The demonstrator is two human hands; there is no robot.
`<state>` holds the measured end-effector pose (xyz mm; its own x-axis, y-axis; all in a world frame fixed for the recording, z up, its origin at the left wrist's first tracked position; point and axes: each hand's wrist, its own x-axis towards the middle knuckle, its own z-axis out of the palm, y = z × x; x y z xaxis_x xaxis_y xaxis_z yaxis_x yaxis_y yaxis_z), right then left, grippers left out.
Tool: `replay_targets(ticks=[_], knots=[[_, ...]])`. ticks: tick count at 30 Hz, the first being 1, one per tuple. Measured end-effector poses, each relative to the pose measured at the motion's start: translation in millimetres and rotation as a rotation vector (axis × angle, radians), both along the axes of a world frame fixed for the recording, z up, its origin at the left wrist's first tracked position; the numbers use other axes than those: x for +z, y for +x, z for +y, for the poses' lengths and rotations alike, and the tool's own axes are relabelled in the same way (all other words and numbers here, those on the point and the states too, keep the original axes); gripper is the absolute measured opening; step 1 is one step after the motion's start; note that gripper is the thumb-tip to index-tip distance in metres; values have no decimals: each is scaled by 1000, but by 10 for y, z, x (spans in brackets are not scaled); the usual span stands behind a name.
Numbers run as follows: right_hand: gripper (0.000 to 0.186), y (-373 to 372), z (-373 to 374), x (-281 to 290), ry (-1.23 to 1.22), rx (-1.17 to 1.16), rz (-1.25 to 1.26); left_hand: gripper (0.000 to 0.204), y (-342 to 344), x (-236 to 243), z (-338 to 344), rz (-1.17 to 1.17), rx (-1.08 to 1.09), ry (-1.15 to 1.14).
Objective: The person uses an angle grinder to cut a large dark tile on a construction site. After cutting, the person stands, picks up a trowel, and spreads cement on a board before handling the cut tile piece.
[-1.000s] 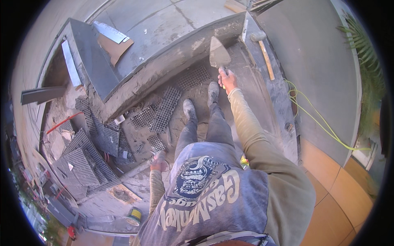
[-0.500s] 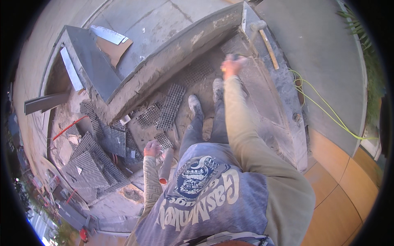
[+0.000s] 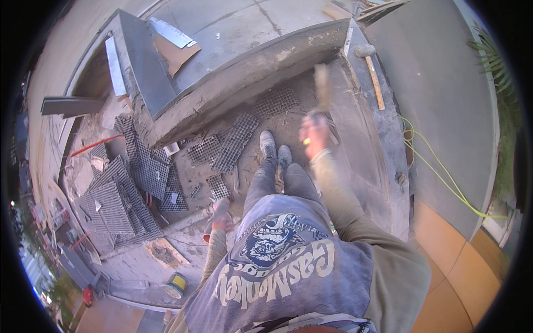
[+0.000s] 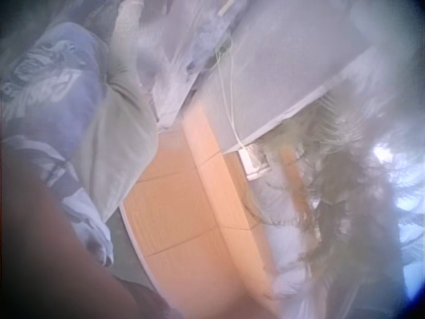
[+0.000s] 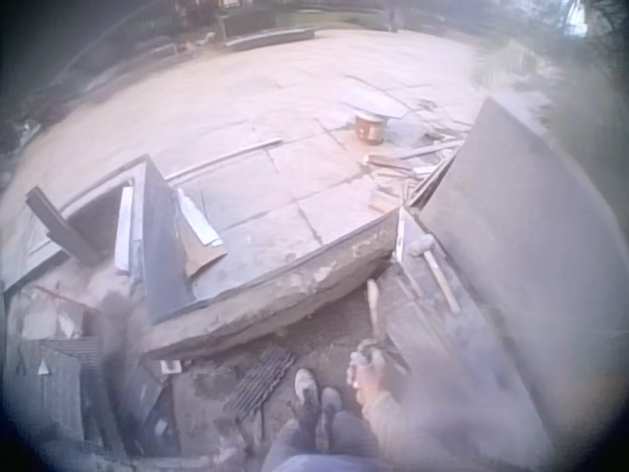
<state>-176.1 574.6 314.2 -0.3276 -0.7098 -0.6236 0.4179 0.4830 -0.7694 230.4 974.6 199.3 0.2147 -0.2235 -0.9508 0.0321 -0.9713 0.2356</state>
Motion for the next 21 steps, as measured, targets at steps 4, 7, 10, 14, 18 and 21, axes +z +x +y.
replay_targets(ticks=[4,7,10,14,18,21], knots=[[19,-784,-559,324,-335,-387,294,25,-8,90,1412,-63,-448,-86],[21,-834,-914,-359,-156,-397,407,28,-79,89,1737,-254,-1070,-358],[16,-267,-647,-917,11,488,290,30,-271,244,1286,-164,-558,-167],[63,1183,1156,-706,-121,875,457,31,-170,582,629,-122,107,-90],[43,1304,2122,-521,116,969,-37,26,138,654,256,-149,-33,-297],[30,1038,2626,-1133,194,866,13,30,460,488,161,-205,-300,-350]])
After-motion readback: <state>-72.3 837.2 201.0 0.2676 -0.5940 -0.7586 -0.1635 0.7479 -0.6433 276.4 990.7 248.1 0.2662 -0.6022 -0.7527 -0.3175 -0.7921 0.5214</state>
